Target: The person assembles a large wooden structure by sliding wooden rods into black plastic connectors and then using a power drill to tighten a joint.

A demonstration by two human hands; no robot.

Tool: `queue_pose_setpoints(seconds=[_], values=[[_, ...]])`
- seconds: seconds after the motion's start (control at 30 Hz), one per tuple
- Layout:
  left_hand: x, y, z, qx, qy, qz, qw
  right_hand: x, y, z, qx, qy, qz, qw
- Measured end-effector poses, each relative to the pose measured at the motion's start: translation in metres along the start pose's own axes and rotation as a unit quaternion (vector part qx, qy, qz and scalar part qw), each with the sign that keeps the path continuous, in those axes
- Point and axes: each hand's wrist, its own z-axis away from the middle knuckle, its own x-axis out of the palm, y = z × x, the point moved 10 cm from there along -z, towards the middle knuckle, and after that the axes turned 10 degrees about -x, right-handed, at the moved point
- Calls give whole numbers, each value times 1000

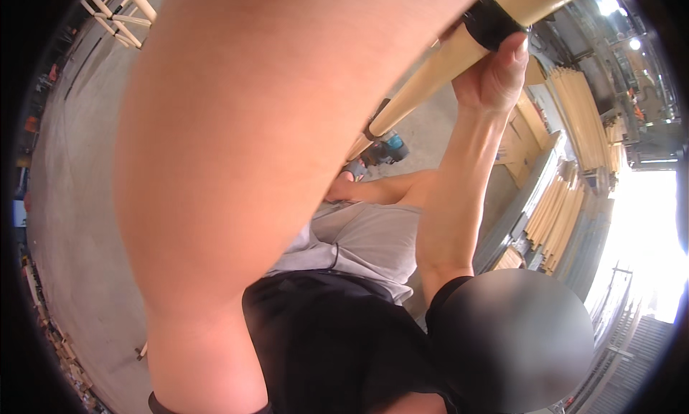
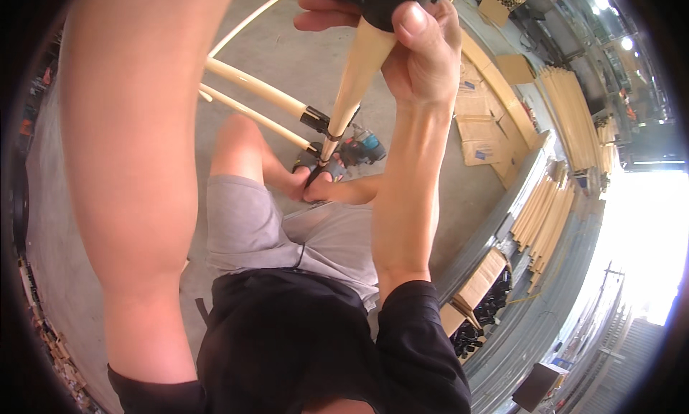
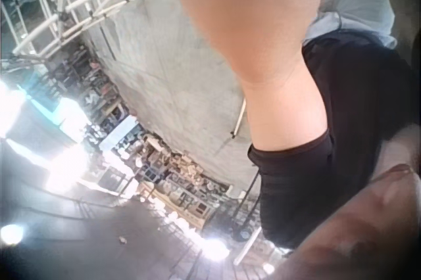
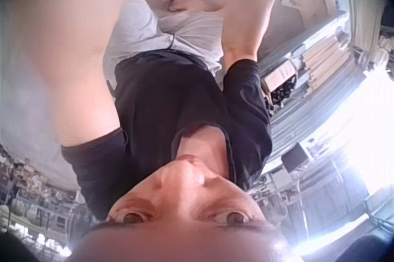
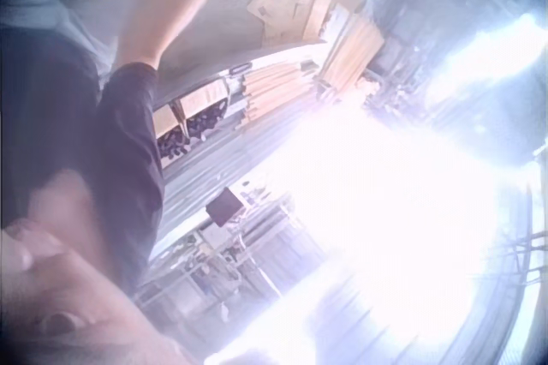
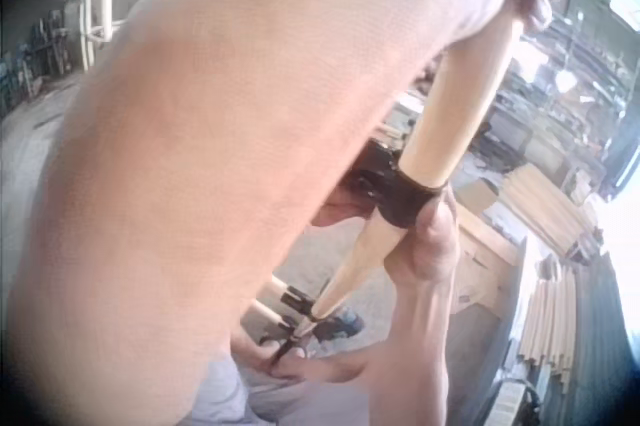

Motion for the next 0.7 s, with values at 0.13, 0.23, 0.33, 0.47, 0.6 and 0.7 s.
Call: queue_pose_setpoints(seconds=[0.13, 0.23, 0.33, 0.47, 0.6, 0.7], values=[[14, 21, -19, 43, -9, 33, 999, -17, -6, 1, -20, 97, 37, 994], [-6, 69, -21, 87, 8, 62, 994, -14, -11, -1, -28, 99, 43, 994], [-49, 145, -4, 148, 39, 89, 984, 51, 4, -22, 40, 22, 48, 998], [-92, 276, 11, 241, 38, 127, 961, 56, 7, -13, 77, 51, 34, 995], [-102, 364, 9, 264, 42, 158, 951, 57, 9, 3, 92, 23, 62, 994], [-106, 410, 19, 268, 101, 153, 946, 61, 1, 0, 15, -71, 10, 997]])
